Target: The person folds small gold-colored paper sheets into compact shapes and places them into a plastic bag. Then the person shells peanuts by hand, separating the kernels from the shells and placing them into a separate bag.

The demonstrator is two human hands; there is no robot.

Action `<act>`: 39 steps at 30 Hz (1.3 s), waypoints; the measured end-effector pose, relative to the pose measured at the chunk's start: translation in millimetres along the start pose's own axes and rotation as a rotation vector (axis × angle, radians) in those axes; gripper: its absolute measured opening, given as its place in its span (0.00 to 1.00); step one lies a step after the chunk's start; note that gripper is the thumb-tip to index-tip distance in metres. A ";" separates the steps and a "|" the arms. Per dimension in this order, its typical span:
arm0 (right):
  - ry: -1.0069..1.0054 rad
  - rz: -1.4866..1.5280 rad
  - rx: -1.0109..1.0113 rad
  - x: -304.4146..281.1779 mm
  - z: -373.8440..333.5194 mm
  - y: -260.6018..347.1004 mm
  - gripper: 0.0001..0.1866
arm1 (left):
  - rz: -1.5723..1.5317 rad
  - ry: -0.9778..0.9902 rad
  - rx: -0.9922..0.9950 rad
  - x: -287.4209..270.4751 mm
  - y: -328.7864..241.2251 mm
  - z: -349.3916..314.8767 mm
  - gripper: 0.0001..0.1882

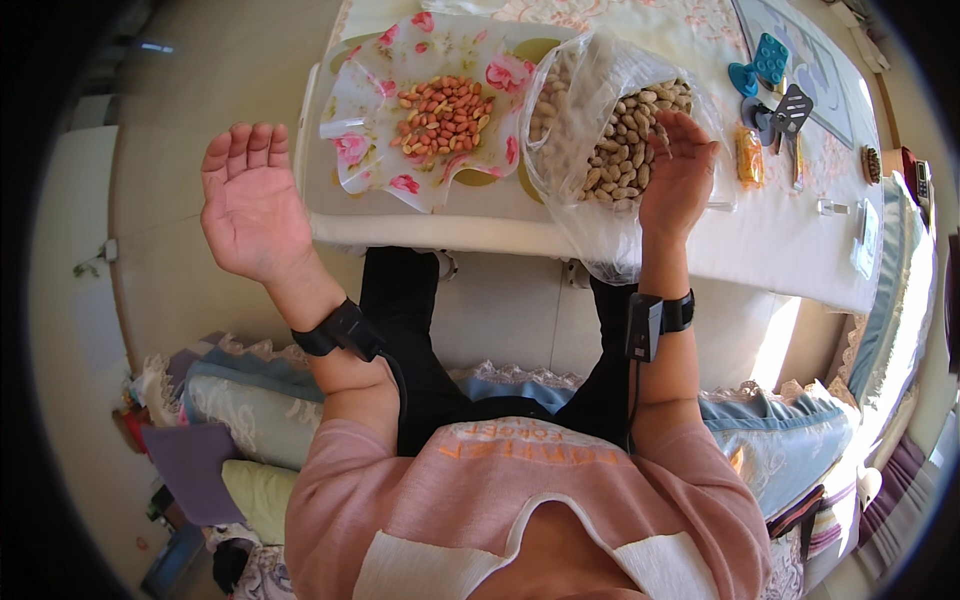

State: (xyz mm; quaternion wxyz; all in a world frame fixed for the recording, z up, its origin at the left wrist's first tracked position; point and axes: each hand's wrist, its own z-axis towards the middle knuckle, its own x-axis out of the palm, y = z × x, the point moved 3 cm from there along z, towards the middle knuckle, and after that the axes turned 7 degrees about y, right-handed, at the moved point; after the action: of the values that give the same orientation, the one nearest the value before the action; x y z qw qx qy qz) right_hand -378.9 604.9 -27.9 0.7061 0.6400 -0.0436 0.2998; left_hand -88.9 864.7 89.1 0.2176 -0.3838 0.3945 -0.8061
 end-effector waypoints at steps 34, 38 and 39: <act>0.760 -1.269 -0.283 10.6 -18.8 4.1 0.05 | -0.584 0.455 -0.384 260.4 -124.4 -155.7 0.06; 0.655 -1.008 -0.156 6.1 -13.1 10.6 0.06 | -0.587 0.445 -0.342 271.1 -122.6 -158.7 0.07; 0.629 -0.879 -0.074 3.9 -12.5 13.3 0.06 | -0.583 0.501 -0.321 273.1 -122.8 -158.2 0.05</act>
State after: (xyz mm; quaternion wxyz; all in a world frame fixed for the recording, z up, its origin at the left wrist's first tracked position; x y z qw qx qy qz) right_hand -386.1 618.0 -16.7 0.7659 0.4520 0.4314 0.1517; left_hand -386.6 833.3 247.5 -0.1848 -0.3006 0.4309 -0.8306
